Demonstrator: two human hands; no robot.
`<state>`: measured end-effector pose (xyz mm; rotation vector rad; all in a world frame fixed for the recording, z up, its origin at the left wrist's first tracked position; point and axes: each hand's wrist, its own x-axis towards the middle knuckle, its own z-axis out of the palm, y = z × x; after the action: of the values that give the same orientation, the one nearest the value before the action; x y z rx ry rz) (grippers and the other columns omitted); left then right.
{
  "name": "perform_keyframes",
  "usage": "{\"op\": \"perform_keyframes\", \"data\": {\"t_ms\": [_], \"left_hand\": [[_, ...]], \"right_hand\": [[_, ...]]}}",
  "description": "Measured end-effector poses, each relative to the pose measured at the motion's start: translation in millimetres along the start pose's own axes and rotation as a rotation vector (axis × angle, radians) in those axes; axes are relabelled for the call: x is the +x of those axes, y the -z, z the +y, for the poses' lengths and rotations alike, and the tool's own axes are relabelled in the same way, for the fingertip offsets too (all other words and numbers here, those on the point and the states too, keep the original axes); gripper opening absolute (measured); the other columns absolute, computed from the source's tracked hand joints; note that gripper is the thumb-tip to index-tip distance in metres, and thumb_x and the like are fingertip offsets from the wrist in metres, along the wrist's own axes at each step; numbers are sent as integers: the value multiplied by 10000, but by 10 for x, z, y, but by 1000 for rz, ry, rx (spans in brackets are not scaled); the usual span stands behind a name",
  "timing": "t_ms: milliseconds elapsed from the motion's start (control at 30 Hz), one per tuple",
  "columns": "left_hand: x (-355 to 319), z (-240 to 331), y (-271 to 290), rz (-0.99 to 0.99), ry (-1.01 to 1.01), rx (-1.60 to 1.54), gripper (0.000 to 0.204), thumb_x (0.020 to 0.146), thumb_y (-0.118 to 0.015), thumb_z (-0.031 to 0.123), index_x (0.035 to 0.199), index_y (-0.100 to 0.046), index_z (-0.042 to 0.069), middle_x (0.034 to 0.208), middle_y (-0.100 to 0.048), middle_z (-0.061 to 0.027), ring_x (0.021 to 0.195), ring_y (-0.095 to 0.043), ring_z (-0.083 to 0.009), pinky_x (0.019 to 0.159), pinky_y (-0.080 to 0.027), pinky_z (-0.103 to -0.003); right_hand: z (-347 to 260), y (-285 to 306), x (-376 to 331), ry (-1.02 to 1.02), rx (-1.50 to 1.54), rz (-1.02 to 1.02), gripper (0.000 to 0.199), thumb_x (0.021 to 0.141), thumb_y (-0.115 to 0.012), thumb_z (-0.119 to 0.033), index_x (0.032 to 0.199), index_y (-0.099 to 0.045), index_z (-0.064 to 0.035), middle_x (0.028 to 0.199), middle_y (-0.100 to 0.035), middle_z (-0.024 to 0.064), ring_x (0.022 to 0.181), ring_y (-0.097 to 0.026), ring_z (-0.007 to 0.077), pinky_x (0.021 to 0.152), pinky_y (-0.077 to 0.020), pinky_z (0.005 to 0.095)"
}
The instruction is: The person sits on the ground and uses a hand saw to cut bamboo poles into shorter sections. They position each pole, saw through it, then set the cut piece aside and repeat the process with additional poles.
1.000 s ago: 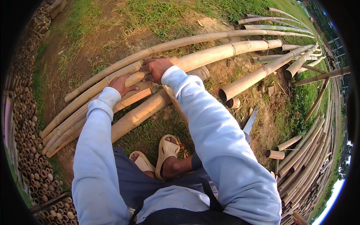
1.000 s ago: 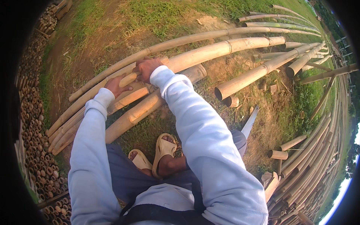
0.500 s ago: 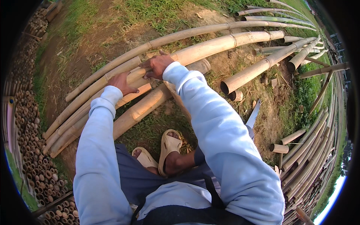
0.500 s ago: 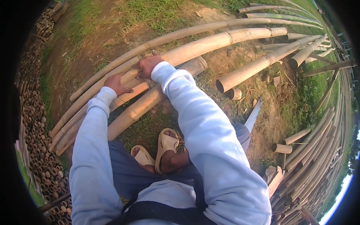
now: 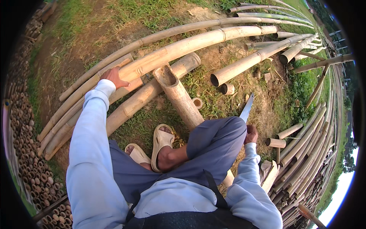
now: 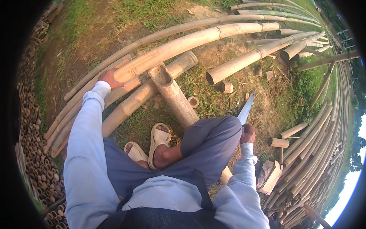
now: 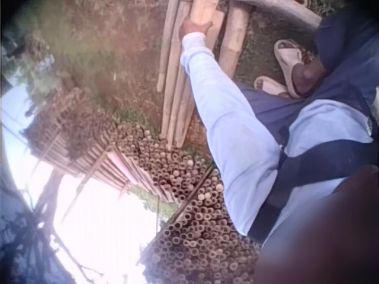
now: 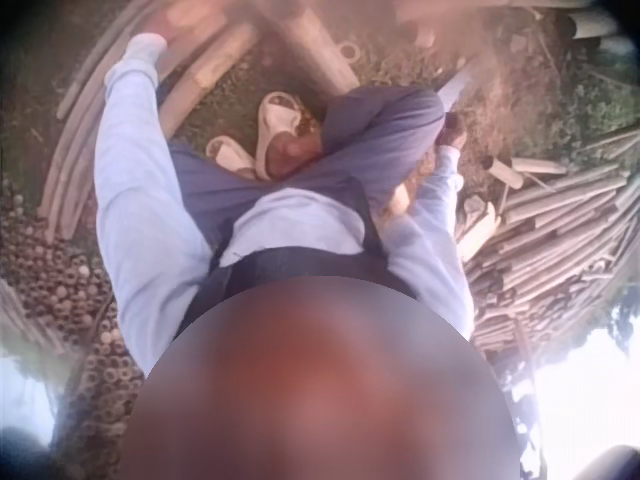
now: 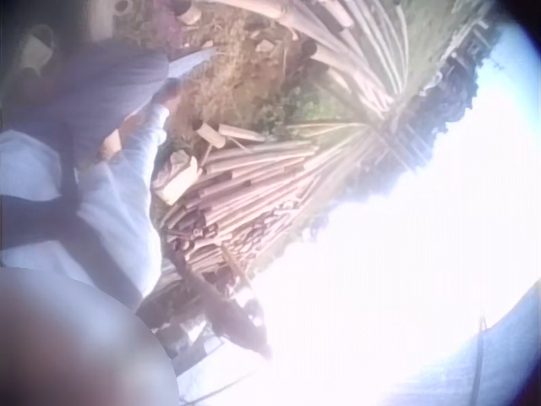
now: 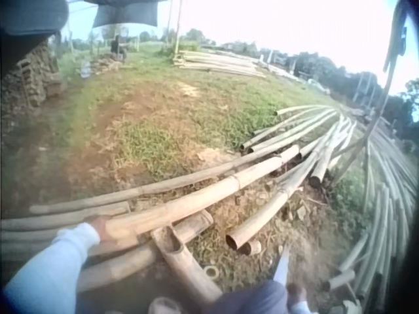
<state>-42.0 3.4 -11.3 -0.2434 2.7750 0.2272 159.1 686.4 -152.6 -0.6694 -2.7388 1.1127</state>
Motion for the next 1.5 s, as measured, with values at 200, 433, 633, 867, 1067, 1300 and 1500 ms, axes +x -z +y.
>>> {"op": "perform_keyframes", "data": {"t_ms": [200, 433, 633, 867, 1067, 1300, 1500], "left_hand": [[-63, -37, 31, 7, 28, 38, 942, 634, -893, 487, 1382, -578, 8, 1278, -677, -226, 1174, -659, -359, 1033, -516, -432], [-62, -132, -57, 70, 11, 17, 894, 634, -893, 470, 1352, -611, 19, 1235, -697, -223, 1155, -669, -358, 1019, -520, -429], [-47, -143, -68, 107, -28, 49, 892, 626, -898, 467, 1343, -618, 17, 1204, -708, -232, 1122, -683, -368, 1005, -527, -434], [-24, -91, -15, 34, 7, 64, 892, 614, -889, 513, 1299, -642, -1, 1187, -708, -240, 1093, -693, -372, 970, -546, -429], [-6, -100, 74, 0, 11, 69, 812, 601, -871, 532, 1186, -687, 0, 1111, -725, -238, 1024, -711, -377, 918, -564, -437], [-70, -63, 62, 9, 27, 71, 752, 594, -865, 529, 1104, -704, 0, 1070, -733, -237, 989, -715, -383, 900, -567, -446], [-58, -87, -22, 95, -6, 75, 763, 603, -864, 532, 1140, -701, 16, 1087, -733, -235, 989, -715, -385, 913, -572, -448]], "right_hand": [[53, -747, -1197, -112, -277, -288, 296, 842, -749, -282, 995, -658, -46, 893, -706, 185, 879, -699, 390, 786, -523, 473], [223, -729, -1433, -187, -270, -356, 294, 841, -744, -273, 999, -649, -44, 885, -694, 191, 869, -692, 398, 787, -520, 480], [334, -557, -1495, -162, -141, -260, 293, 840, -739, -264, 1003, -640, -42, 878, -684, 196, 860, -685, 405, 787, -516, 486], [-830, 266, -1375, -137, 3, 392, 218, 868, -684, -170, 1006, -623, -13, 839, -634, 181, 790, -665, 357, 725, -507, 467], [-2187, 716, -1347, 237, 399, 238, 218, 927, -597, -102, 1040, -615, 85, 765, -627, 106, 641, -605, 148, 722, -540, 330], [-3144, -438, -660, 346, 676, -271, 331, 952, -719, -167, 1199, -670, 47, 828, -678, 28, 691, -614, 114, 656, -496, 268], [-3461, -1101, -385, 492, 545, -364, 187, 916, -735, -149, 1008, -688, 8, 752, -662, 126, 619, -622, 206, 624, -504, 335]]}}
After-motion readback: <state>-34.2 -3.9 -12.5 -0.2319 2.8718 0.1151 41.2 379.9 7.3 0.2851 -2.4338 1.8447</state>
